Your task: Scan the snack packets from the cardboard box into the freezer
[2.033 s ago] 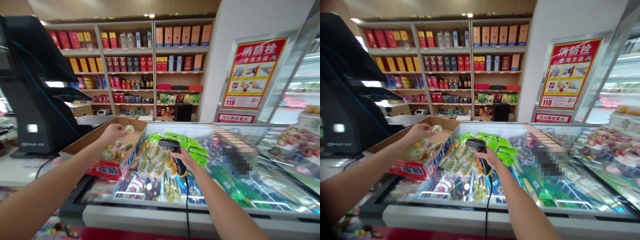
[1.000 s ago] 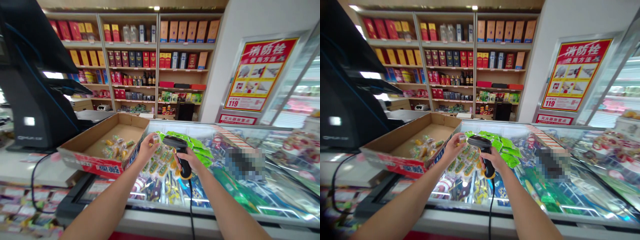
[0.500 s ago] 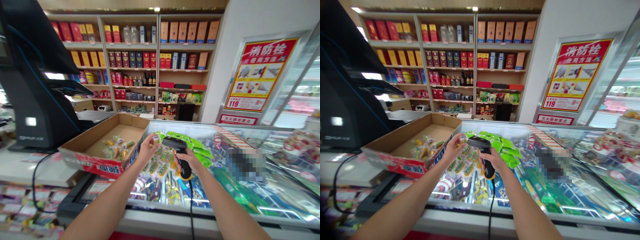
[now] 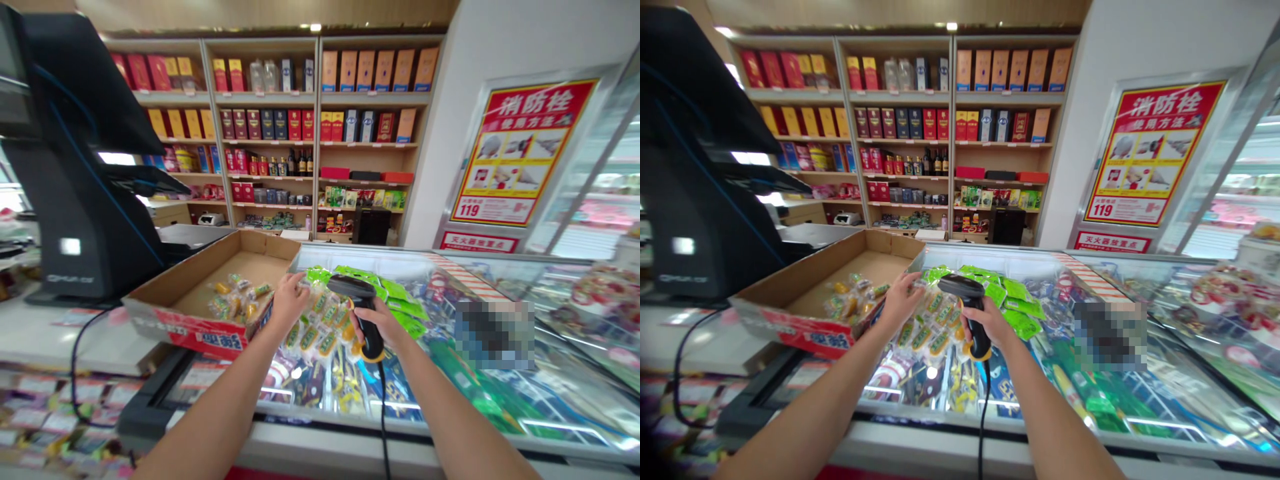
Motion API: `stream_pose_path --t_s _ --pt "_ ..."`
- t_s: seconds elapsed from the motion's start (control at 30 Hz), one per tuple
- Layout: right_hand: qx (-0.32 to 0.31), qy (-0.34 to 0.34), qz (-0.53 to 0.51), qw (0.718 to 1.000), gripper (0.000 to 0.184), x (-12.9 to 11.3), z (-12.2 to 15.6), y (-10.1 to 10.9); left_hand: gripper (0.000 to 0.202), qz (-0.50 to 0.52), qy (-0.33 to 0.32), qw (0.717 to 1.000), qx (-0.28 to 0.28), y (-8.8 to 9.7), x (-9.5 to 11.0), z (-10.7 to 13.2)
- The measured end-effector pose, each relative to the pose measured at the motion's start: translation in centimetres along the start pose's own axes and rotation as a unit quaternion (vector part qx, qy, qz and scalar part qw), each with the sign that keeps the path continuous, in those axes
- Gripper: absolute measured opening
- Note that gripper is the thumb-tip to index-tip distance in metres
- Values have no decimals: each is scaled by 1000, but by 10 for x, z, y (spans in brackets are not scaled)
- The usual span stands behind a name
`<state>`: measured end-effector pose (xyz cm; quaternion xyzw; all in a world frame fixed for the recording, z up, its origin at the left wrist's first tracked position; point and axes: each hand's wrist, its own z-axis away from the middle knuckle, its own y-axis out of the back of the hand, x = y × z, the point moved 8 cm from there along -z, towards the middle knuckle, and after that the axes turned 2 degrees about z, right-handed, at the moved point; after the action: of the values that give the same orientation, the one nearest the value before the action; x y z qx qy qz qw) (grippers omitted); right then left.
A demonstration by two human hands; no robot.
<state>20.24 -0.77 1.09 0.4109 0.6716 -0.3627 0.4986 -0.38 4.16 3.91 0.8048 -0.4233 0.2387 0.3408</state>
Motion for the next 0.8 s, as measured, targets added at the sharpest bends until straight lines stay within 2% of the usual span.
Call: stream_pose_path --t_s 0.13,0.23,0.3,0.37,0.43,0.5,0.57,0.67,0.73,0.8 --pt "-6 -2 2 1000 28 2 -2 1 39 -40 -45 998 24 -2 8 4" --pt "-9 -2 0 1000 28 3 -4 2 33 -58 -79 995 26 5 24 7" --pt "-8 -3 -5 1000 28 4 -5 3 26 -76 -98 992 8 16 37 0" --pt "-1 -4 -11 1000 29 4 -5 5 20 -119 -90 988 -43 28 39 -17" --pt "6 -4 -14 1000 28 4 -5 5 16 -188 -46 974 -119 41 25 -43" --pt "9 -1 -14 1000 26 3 -5 5 18 -271 -11 941 -204 52 2 -70" --pt "6 2 -12 1000 23 2 -5 3 28 -328 9 905 -272 63 -25 -92" --pt "-2 5 -10 1000 22 1 -5 1 42 -387 29 873 -297 78 -59 -108" --pt "-3 6 -12 1000 22 0 -5 0 46 -399 45 863 -307 81 -78 -106" --pt "-1 6 -18 1000 22 0 -5 1 40 -396 67 854 -331 79 -95 -99"
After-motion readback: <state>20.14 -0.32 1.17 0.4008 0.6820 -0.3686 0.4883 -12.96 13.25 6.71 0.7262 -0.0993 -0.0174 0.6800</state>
